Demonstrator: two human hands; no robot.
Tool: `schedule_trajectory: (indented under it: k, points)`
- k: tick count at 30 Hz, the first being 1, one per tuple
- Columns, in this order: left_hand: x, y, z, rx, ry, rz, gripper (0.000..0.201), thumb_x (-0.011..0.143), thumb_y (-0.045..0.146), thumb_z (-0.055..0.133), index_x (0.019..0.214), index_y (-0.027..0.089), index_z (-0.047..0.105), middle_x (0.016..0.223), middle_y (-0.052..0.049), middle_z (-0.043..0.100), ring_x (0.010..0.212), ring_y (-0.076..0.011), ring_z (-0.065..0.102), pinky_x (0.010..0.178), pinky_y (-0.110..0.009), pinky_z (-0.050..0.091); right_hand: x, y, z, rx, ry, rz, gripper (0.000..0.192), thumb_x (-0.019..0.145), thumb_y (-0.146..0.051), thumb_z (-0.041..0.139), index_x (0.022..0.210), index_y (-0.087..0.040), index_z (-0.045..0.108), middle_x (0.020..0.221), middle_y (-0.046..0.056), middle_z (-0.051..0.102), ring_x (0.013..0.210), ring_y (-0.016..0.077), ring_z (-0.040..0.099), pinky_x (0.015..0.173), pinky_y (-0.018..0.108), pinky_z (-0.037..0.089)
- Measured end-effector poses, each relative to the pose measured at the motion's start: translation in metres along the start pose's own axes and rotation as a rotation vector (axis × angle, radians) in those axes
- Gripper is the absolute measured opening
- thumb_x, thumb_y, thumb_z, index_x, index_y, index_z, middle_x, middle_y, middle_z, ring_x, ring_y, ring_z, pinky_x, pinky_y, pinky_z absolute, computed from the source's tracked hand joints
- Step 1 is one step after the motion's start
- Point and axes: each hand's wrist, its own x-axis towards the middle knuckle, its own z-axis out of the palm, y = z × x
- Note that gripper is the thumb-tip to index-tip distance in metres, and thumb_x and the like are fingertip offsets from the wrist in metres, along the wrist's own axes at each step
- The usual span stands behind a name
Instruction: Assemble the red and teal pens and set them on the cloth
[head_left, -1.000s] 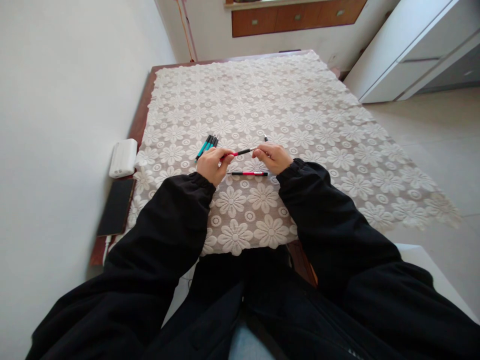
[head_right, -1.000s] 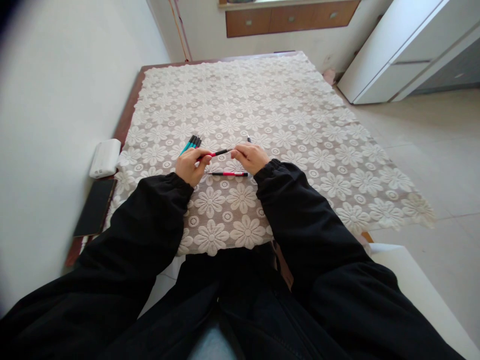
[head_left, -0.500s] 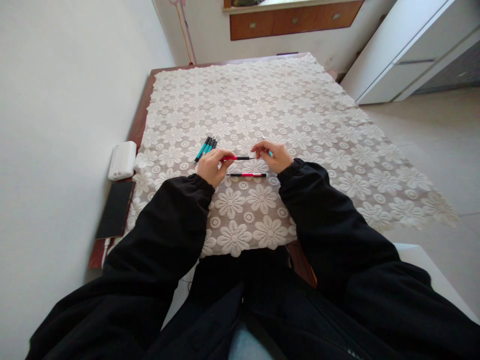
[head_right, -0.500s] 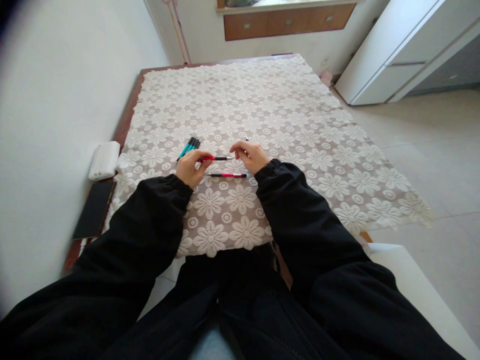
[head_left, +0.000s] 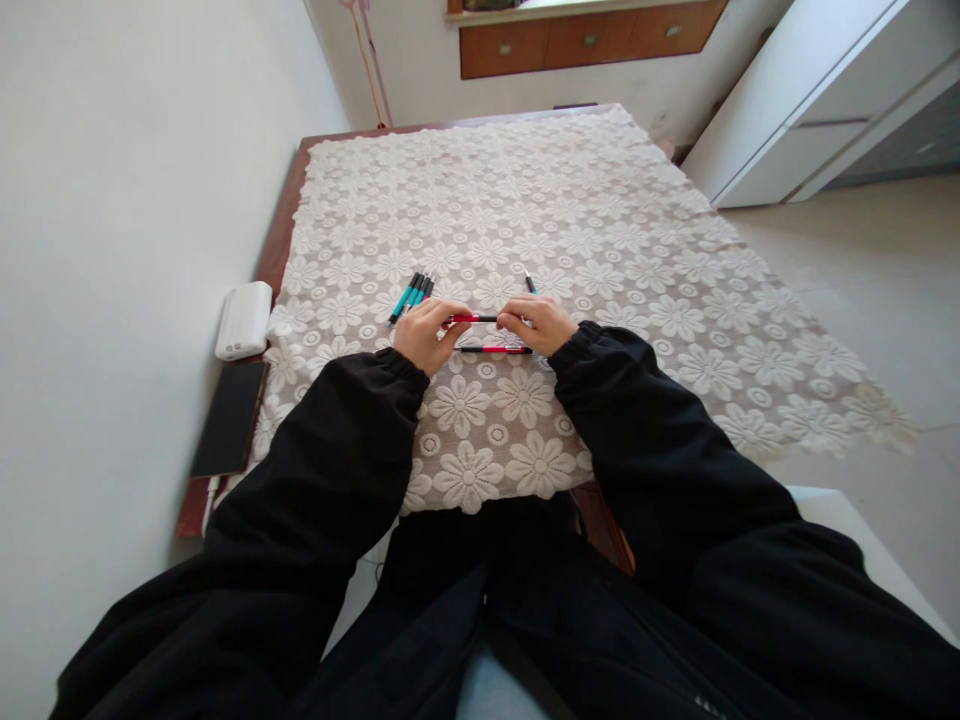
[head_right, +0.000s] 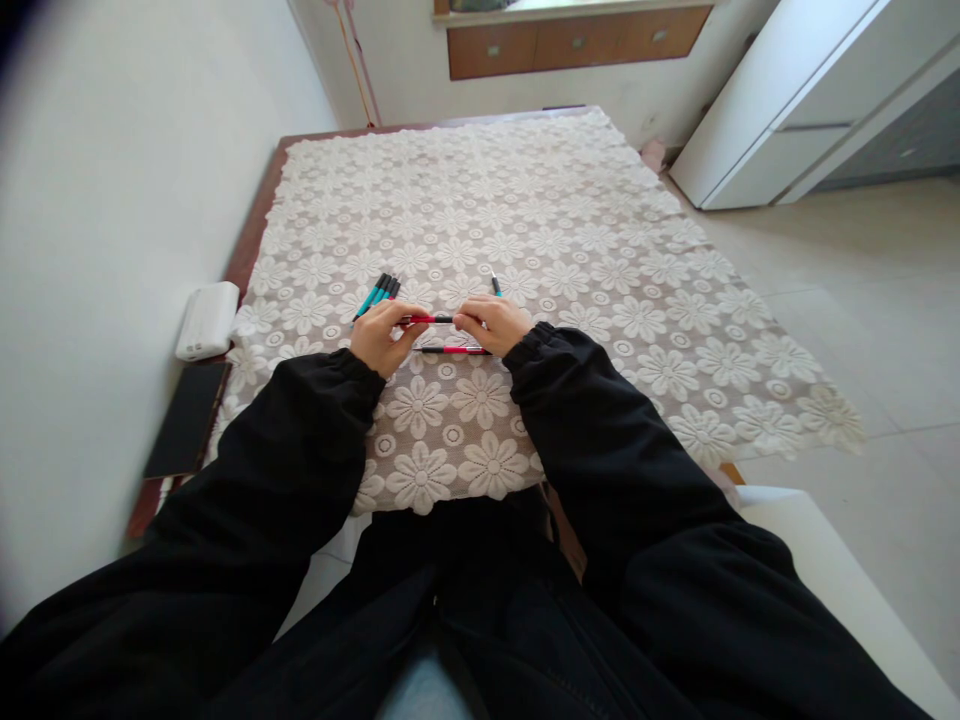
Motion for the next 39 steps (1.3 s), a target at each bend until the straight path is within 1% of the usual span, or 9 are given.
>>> schedule_trajectory:
  k: [7, 13, 18, 22, 25, 29, 34, 36, 39]
  points:
    - [0.001, 0.002, -0.003, 0.022, -0.036, 0.014, 0.018, 0.097, 0.039, 0.065, 0.099, 0.025, 0.076, 0.094, -0.004, 0.079, 0.087, -0.0205, 0.07, 0.086, -0.036, 0.054, -0.002, -0.002, 0.005, -0.061, -0.007, 0.009, 0.05, 0.107, -0.049, 0.032, 0.076, -0.023, 0.061, 0.078, 0.006, 0.062, 0.079, 0.0203, 0.057, 0.079, 0.034, 0.043]
    - [0.001, 0.0, -0.002, 0.068, -0.057, 0.01, 0.029, 0.1, 0.046, 0.058, 0.1, 0.024, 0.077, 0.098, -0.006, 0.08, 0.092, -0.0218, 0.071, 0.09, -0.036, 0.052, -0.001, -0.001, 0.008, -0.171, 0.0, 0.007, 0.047, 0.108, -0.045, 0.03, 0.076, -0.023, 0.056, 0.076, 0.006, 0.06, 0.078, 0.0212, 0.054, 0.078, 0.035, 0.04]
    - [0.001, 0.005, -0.005, 0.205, -0.137, -0.029, 0.04, 0.105, 0.046, 0.046, 0.1, 0.022, 0.078, 0.1, -0.007, 0.08, 0.093, -0.0224, 0.069, 0.089, -0.037, 0.05, -0.001, -0.006, 0.009, -0.263, 0.043, -0.065, 0.044, 0.109, -0.042, 0.032, 0.082, -0.021, 0.059, 0.082, 0.009, 0.062, 0.084, 0.0229, 0.053, 0.08, 0.037, 0.038]
    - [0.001, 0.007, -0.007, 0.256, -0.173, -0.084, 0.048, 0.106, 0.044, 0.039, 0.086, 0.022, 0.077, 0.085, -0.007, 0.077, 0.086, -0.023, 0.066, 0.084, -0.038, 0.049, -0.002, -0.012, 0.006, -0.303, 0.125, -0.072, 0.034, 0.107, -0.042, 0.042, 0.094, -0.021, 0.065, 0.091, 0.009, 0.066, 0.091, 0.0244, 0.053, 0.085, 0.039, 0.037]
    - [0.002, 0.008, -0.008, 0.254, -0.178, -0.105, 0.045, 0.104, 0.041, 0.041, 0.085, 0.022, 0.077, 0.079, -0.007, 0.075, 0.084, -0.0235, 0.064, 0.084, -0.038, 0.049, -0.003, -0.014, 0.005, -0.274, 0.164, -0.043, 0.032, 0.104, -0.047, 0.049, 0.101, -0.022, 0.067, 0.094, 0.008, 0.068, 0.093, 0.0245, 0.054, 0.088, 0.039, 0.038]
    - [0.004, 0.01, -0.009, 0.232, -0.185, -0.104, 0.04, 0.102, 0.039, 0.045, 0.084, 0.021, 0.076, 0.078, -0.008, 0.073, 0.085, -0.0238, 0.064, 0.085, -0.038, 0.049, -0.003, -0.011, 0.008, -0.23, 0.146, -0.033, 0.04, 0.106, -0.048, 0.043, 0.091, -0.021, 0.068, 0.091, 0.008, 0.068, 0.091, 0.0234, 0.055, 0.088, 0.039, 0.038]
    - [0.003, 0.01, -0.01, 0.194, -0.126, -0.174, 0.039, 0.103, 0.038, 0.043, 0.085, 0.02, 0.072, 0.077, -0.007, 0.07, 0.081, -0.0224, 0.062, 0.079, -0.036, 0.047, -0.002, -0.008, 0.009, -0.143, 0.218, -0.011, 0.037, 0.098, -0.055, 0.059, 0.111, -0.021, 0.066, 0.101, 0.007, 0.069, 0.095, 0.0249, 0.057, 0.091, 0.04, 0.038]
    - [0.002, 0.009, -0.009, 0.161, -0.072, -0.229, 0.041, 0.105, 0.04, 0.039, 0.087, 0.02, 0.07, 0.075, -0.006, 0.067, 0.076, -0.0207, 0.061, 0.074, -0.035, 0.045, -0.003, -0.007, 0.009, -0.162, 0.192, 0.007, 0.038, 0.095, -0.056, 0.062, 0.108, -0.021, 0.067, 0.098, 0.007, 0.069, 0.094, 0.0249, 0.056, 0.09, 0.04, 0.037]
    - [0.002, 0.006, -0.008, 0.09, -0.016, -0.292, 0.042, 0.107, 0.044, 0.035, 0.091, 0.021, 0.067, 0.071, -0.003, 0.065, 0.069, -0.0181, 0.06, 0.067, -0.032, 0.042, -0.004, -0.007, 0.008, -0.23, 0.053, -0.032, 0.035, 0.092, -0.056, 0.066, 0.092, -0.021, 0.068, 0.092, 0.006, 0.068, 0.093, 0.0248, 0.055, 0.089, 0.04, 0.035]
